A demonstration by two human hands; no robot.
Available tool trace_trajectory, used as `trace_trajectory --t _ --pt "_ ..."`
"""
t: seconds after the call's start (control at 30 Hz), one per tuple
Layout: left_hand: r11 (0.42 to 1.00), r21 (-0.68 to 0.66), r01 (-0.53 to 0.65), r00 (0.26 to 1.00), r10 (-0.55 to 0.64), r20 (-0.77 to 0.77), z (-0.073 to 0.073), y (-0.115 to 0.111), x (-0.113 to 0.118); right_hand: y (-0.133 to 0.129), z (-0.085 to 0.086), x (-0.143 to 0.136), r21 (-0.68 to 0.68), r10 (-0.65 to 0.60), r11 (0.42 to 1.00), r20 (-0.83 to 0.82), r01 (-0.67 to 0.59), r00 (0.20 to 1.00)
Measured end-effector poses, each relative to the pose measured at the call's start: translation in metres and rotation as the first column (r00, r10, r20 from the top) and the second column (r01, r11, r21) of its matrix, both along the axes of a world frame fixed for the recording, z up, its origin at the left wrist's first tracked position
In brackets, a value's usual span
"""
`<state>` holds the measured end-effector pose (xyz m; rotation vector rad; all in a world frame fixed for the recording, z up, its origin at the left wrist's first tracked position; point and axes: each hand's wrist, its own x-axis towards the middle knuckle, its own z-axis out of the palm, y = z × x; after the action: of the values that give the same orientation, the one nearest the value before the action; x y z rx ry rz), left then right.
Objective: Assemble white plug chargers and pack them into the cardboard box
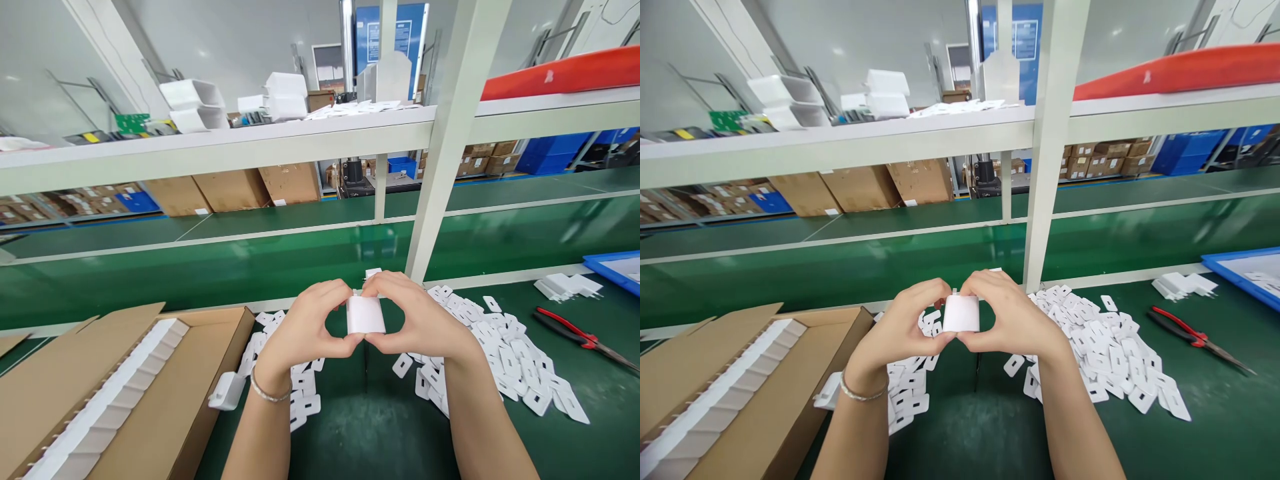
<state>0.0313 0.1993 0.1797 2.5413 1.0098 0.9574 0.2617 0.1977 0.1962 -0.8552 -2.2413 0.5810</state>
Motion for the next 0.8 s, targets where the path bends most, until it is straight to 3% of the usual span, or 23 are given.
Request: trace_trajectory --t 0.2,0.33,0.57,0.8 --pt "0.996 0.084 -0.023 0.999 0.025 -0.023 -0.002 0.001 0.003 0.003 0.0 0.004 -0.001 0.027 1.0 0.006 -0.027 1.0" --pt "0.986 0.154 -0.069 0.997 0.073 -0.023 -0.01 0.008 0.01 0.009 -0.002 0.011 -0.08 0.009 0.997 0.006 -0.009 1.0" --pt "0.835 0.503 -0.224 0.973 0.216 0.074 -0.036 0.032 0.023 0.028 -0.016 0.024 -0.25 -0.094 0.966 -0.116 0.063 0.989" --pt "0.829 0.508 -0.234 0.972 0.181 0.153 -0.039 0.035 0.024 0.032 -0.018 0.034 -0.252 -0.057 0.968 -0.137 0.021 0.989"
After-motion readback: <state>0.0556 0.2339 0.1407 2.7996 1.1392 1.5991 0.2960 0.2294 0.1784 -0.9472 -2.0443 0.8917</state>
